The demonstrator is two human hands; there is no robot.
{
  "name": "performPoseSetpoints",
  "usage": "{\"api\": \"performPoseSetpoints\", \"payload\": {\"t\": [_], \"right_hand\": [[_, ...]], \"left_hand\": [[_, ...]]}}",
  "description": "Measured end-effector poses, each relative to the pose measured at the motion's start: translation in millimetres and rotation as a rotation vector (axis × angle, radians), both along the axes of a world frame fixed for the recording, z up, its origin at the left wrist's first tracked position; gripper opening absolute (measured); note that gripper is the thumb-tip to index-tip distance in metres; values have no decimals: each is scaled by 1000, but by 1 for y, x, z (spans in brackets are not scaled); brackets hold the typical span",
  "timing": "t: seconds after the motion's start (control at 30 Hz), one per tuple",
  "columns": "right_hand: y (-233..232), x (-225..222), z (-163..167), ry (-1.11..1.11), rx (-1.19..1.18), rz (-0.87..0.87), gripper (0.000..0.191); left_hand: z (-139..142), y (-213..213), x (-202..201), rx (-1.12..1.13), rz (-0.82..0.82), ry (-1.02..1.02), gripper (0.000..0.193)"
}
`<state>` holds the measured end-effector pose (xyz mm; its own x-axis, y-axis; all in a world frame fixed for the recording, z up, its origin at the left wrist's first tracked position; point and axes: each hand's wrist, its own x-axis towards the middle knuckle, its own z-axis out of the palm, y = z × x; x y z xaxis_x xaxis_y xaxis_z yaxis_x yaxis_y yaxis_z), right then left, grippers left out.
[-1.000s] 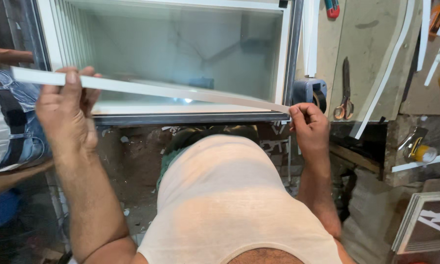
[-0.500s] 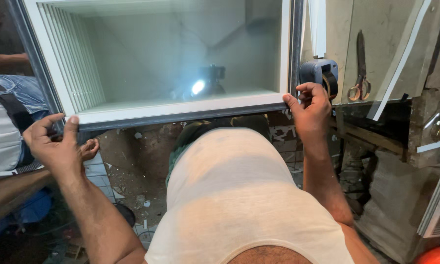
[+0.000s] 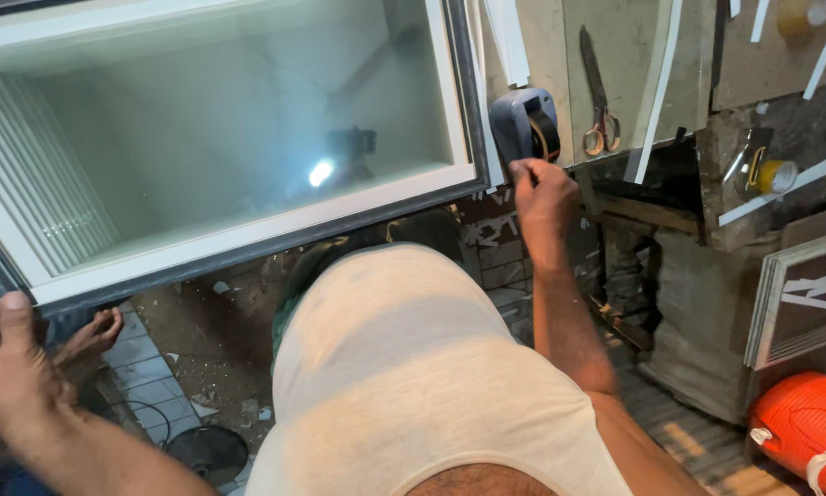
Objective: The person measures and cuts white plastic strips to fit the edges of a glass display case, then secures the strips with black tape. The person uses shears to trim the strips and applies tape to hold them in place along the frame.
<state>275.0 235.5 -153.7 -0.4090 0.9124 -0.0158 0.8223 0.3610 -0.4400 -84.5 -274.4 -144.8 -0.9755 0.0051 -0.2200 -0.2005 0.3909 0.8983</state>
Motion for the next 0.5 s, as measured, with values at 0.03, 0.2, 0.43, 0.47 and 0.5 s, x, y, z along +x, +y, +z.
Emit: {"api": "performPoseSetpoints", "payload": {"t": [0.03, 0.2, 0.43, 0.47, 0.5], "right_hand": [[-3, 4, -5, -27, -13, 34, 19], [-26, 3, -45, -139, 89, 99, 24], [-35, 8, -61, -26, 4, 17, 10], [-36, 8, -55, -11, 20, 9, 10], [-36, 6, -48, 3, 39, 1, 10]], "left_hand": [[1, 1, -1, 11, 32, -24, 39], [-4, -1, -10, 38, 137, -176, 42], [-6, -6, -15, -109, 92, -86, 28], [-4, -2, -15, -147, 76, -65, 26], [-1, 4, -14, -191, 54, -11, 24]]}}
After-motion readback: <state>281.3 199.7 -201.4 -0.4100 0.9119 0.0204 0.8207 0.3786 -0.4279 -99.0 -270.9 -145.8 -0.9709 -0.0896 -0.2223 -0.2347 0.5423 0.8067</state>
